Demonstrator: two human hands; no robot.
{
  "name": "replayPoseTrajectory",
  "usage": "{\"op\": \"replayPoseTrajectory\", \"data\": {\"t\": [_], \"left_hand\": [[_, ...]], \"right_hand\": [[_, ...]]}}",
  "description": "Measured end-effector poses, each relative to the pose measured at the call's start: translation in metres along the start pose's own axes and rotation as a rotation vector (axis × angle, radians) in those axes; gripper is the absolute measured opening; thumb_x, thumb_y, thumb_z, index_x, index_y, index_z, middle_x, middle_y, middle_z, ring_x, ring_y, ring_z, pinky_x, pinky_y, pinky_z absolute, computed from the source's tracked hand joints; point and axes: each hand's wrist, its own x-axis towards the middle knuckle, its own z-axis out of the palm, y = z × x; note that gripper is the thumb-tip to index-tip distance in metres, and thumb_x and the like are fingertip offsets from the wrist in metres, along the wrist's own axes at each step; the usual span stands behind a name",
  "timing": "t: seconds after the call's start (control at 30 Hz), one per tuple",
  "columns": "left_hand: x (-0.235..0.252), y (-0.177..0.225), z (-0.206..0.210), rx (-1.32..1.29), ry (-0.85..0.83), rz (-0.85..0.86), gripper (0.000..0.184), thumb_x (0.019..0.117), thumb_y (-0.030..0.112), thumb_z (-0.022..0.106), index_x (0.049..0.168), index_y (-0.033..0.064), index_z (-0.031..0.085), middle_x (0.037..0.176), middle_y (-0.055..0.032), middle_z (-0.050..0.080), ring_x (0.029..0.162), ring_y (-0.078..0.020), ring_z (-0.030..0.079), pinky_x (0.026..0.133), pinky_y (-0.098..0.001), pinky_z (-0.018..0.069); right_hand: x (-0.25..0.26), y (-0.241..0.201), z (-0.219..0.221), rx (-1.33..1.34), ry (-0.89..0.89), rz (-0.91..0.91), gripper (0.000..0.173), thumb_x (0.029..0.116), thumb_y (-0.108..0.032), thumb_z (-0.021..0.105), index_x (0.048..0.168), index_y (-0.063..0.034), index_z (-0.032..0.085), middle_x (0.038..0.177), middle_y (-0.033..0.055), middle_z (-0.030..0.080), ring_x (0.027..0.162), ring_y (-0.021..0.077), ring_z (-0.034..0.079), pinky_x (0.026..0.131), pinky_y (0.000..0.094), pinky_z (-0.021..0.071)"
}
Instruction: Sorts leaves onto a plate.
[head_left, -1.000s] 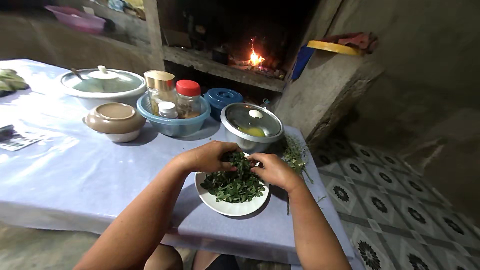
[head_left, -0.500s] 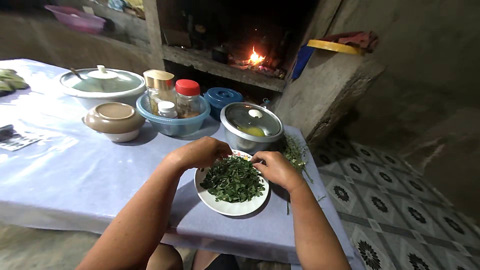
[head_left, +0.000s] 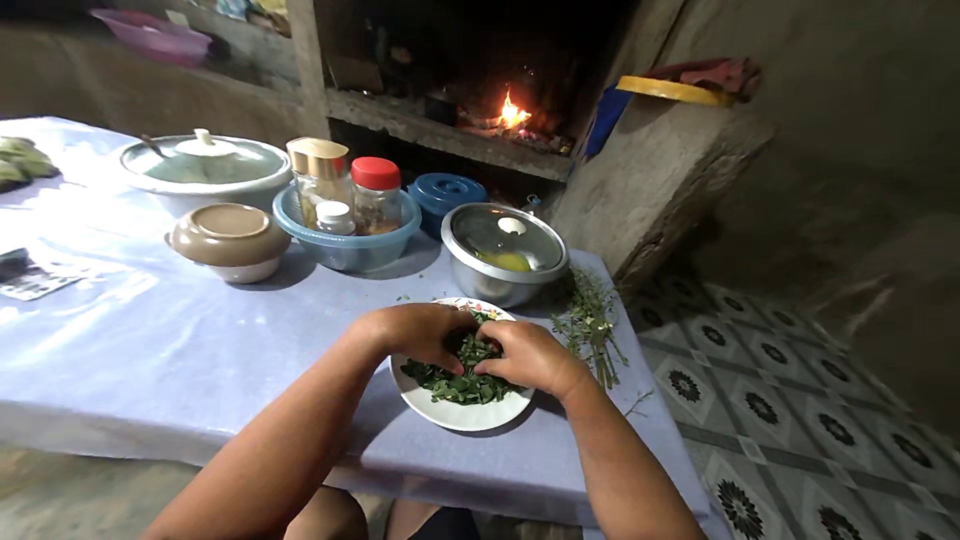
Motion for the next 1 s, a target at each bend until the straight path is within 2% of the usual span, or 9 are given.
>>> {"op": "replayPoseTrajectory", "data": {"t": [0.07, 0.2, 0.27, 0.33, 0.4, 0.5, 0.67, 0.87, 1.0], "left_hand": [[0.003, 0.003, 0.003, 0.065, 0.019, -0.011, 0.058, 0.09, 0.033, 0.078, 0.141, 0.0134, 0.058, 0.131, -0.0164, 0.063, 0.121, -0.0328, 0.061, 0.103, -0.0569, 0.0475], [0.003, -0.001, -0.001, 0.056, 0.116, -0.017, 0.029, 0.0912, 0.013, 0.072, 0.12, 0.0111, 0.069, 0.111, -0.0105, 0.071, 0.105, -0.0279, 0.067, 0.092, -0.0542, 0.0533], [0.0, -0.003, -0.006, 0.017, 0.168, -0.001, 0.024, 0.0917, 0.014, 0.073, 0.115, 0.0115, 0.071, 0.105, -0.0074, 0.072, 0.097, -0.023, 0.069, 0.088, -0.0495, 0.0553], [-0.005, -0.002, -0.01, -0.025, 0.227, 0.024, 0.023, 0.0922, 0.013, 0.075, 0.114, 0.0114, 0.07, 0.099, -0.0053, 0.071, 0.089, -0.0184, 0.068, 0.083, -0.044, 0.0567], [-0.008, -0.002, -0.013, -0.059, 0.306, 0.084, 0.023, 0.0915, 0.013, 0.076, 0.114, 0.0128, 0.071, 0.098, -0.0032, 0.072, 0.086, -0.0151, 0.069, 0.081, -0.0415, 0.0581], [-0.013, 0.0, -0.016, -0.133, 0.385, 0.152, 0.027, 0.0919, 0.012, 0.076, 0.118, 0.0141, 0.07, 0.1, -0.001, 0.072, 0.084, -0.0111, 0.069, 0.079, -0.0358, 0.0597], [-0.016, 0.001, -0.016, -0.185, 0.5, 0.238, 0.029, 0.0922, 0.012, 0.075, 0.121, 0.0146, 0.07, 0.105, 0.001, 0.073, 0.084, -0.0073, 0.07, 0.078, -0.0297, 0.0611], [-0.016, -0.001, -0.018, -0.27, 0.501, 0.28, 0.029, 0.094, 0.005, 0.071, 0.122, 0.0111, 0.069, 0.115, -0.0024, 0.071, 0.094, -0.011, 0.073, 0.08, -0.0312, 0.0642], [-0.019, -0.001, -0.02, -0.262, 0.515, 0.263, 0.026, 0.0959, 0.0, 0.065, 0.119, 0.0104, 0.07, 0.108, -0.0014, 0.074, 0.089, -0.0109, 0.073, 0.08, -0.0314, 0.0634]], "right_hand": [[0.003, -0.004, 0.001, -0.031, 0.003, 0.013, 0.037, 0.1002, -0.033, 0.066, 0.126, -0.006, 0.066, 0.115, 0.0147, 0.07, 0.108, 0.0304, 0.067, 0.096, 0.0546, 0.0517], [0.003, 0.005, -0.003, 0.073, 0.07, 0.021, 0.034, 0.1029, -0.031, 0.062, 0.124, -0.0056, 0.069, 0.114, 0.0149, 0.072, 0.108, 0.0288, 0.069, 0.098, 0.0529, 0.0522], [0.001, 0.011, -0.005, 0.174, 0.145, 0.013, 0.033, 0.1012, -0.031, 0.065, 0.121, -0.0052, 0.07, 0.107, 0.0138, 0.072, 0.098, 0.0254, 0.07, 0.092, 0.0489, 0.0552], [-0.002, 0.015, -0.009, 0.29, 0.214, 0.02, 0.029, 0.0997, -0.029, 0.067, 0.117, -0.0059, 0.072, 0.1, 0.0108, 0.072, 0.085, 0.0184, 0.068, 0.082, 0.0397, 0.0575], [-0.006, 0.015, -0.013, 0.431, 0.289, 0.023, 0.023, 0.098, -0.024, 0.07, 0.111, -0.0051, 0.071, 0.092, 0.008, 0.07, 0.074, 0.0127, 0.066, 0.072, 0.0317, 0.0579], [-0.008, 0.019, -0.013, 0.592, 0.419, -0.03, 0.019, 0.0952, -0.017, 0.074, 0.109, -0.0045, 0.071, 0.088, 0.0059, 0.07, 0.067, 0.01, 0.066, 0.065, 0.0268, 0.0588], [-0.011, 0.017, -0.014, 0.706, 0.463, -0.076, 0.022, 0.095, -0.008, 0.072, 0.116, -0.0037, 0.068, 0.099, 0.0083, 0.072, 0.074, 0.0144, 0.07, 0.07, 0.0309, 0.0627], [-0.014, 0.012, -0.015, 0.716, 0.435, -0.128, 0.02, 0.0963, -0.004, 0.069, 0.117, -0.0035, 0.068, 0.1, 0.0085, 0.073, 0.076, 0.0154, 0.072, 0.072, 0.0316, 0.0638], [-0.016, 0.014, -0.015, 0.709, 0.411, -0.165, 0.022, 0.0982, -0.002, 0.064, 0.119, -0.0024, 0.068, 0.105, 0.0091, 0.074, 0.08, 0.0157, 0.073, 0.075, 0.0316, 0.0636]]}}
